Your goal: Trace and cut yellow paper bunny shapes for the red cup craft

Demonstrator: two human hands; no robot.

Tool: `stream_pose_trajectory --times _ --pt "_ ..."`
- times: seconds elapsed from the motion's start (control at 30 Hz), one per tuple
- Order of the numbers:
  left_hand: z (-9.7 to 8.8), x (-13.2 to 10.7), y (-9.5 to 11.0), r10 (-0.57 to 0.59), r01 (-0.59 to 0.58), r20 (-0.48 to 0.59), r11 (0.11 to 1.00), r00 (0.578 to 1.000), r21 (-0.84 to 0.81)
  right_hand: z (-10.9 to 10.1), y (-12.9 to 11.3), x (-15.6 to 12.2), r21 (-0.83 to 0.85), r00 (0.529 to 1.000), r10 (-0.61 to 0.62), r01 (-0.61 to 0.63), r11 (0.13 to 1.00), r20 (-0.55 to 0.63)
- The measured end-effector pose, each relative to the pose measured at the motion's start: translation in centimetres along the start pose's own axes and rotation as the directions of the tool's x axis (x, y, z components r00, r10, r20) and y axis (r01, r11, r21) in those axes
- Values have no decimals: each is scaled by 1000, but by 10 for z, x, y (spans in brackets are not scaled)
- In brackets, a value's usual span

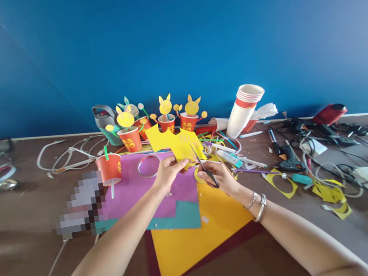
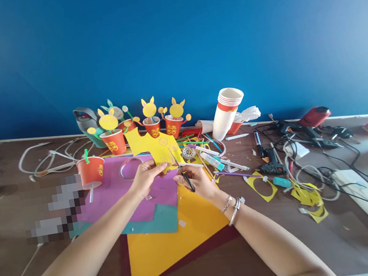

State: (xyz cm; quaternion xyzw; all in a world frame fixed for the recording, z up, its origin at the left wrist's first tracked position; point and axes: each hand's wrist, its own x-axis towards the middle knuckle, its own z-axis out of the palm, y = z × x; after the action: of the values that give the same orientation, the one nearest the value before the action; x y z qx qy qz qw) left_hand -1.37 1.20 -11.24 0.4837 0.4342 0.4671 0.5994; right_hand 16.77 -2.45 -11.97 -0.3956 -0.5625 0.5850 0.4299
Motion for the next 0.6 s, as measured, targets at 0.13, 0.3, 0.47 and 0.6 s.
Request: stream_pose_trajectory --times 0.13,0.3,0.47,0.6 --pt "0 0 1 4 -4 0 1000 1000 16 -1 1 0 -5 1000 9 -9 1000 -3" --pt "-1 1 2 -4 4 9 1000 1000 23 -2 3 0 -8 1000 28 -28 1000 0" --pt "-4 2 2 -10 10 9 1000 1000 24 -3 2 0 -14 999 33 -33 999 -5" --pt "-5 3 1 2 -3 20 999 1000 44 -3 2 0 -13 999 45 -45 999 -6"
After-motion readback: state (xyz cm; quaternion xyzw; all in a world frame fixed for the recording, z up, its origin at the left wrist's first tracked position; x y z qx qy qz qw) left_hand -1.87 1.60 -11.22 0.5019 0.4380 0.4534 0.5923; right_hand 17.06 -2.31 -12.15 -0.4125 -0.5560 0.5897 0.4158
